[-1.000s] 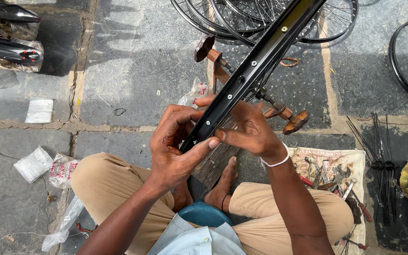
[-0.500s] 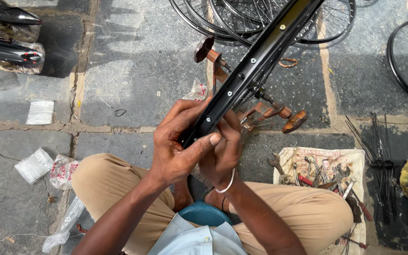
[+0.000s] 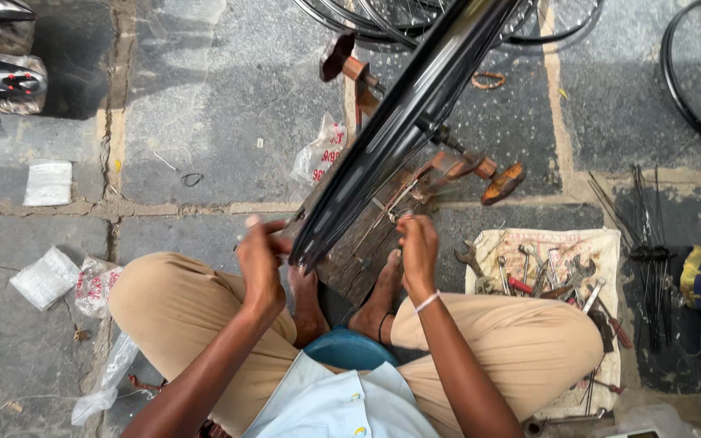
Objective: The person builds a bicycle wheel by inserting spokes into a rim, tightening spoke nipples by hand and with a wrench, and tapping the rim with a hammer.
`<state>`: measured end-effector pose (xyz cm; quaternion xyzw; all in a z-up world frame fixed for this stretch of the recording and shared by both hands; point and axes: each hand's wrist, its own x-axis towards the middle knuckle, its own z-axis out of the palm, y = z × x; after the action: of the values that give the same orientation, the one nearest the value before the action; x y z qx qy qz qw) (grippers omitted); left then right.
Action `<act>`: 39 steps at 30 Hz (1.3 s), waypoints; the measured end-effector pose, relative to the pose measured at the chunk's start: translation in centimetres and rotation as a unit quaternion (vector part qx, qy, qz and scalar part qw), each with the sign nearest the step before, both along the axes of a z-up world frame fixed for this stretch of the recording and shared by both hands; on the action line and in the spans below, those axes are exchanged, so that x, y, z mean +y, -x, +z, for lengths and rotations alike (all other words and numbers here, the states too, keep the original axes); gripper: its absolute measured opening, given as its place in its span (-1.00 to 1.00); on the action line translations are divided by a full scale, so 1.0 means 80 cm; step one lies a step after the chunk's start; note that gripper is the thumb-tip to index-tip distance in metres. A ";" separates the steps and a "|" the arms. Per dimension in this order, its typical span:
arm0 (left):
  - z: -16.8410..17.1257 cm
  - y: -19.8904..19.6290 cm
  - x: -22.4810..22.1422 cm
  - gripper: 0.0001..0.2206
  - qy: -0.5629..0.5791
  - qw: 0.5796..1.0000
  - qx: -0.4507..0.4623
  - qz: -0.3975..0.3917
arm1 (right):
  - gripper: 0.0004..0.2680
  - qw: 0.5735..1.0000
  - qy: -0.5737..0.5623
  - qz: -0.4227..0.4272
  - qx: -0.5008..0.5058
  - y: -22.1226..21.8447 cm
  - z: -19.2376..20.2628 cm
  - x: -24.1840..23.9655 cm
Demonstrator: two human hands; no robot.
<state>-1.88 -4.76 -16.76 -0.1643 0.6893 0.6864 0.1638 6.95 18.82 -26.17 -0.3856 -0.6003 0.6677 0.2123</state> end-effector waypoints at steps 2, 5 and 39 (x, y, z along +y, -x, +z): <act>-0.017 -0.020 -0.024 -0.49 -0.043 0.998 0.031 0.041 | -0.81 0.998 0.013 0.057 -0.027 -0.026 -0.054 -0.014; -0.005 -0.003 -0.021 -0.56 -0.103 0.986 0.123 0.037 | -0.62 0.923 -0.150 0.188 -0.301 -0.015 -0.086 -0.028; -0.013 -0.074 -0.002 -0.64 0.194 0.938 0.168 -0.234 | -0.44 0.908 -0.231 0.205 -0.282 0.018 -0.087 -0.045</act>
<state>4.05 -4.89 -17.83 0.0906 0.8457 0.4991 0.1660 5.47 15.22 -33.10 -0.3667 -0.8386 0.4022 -0.0242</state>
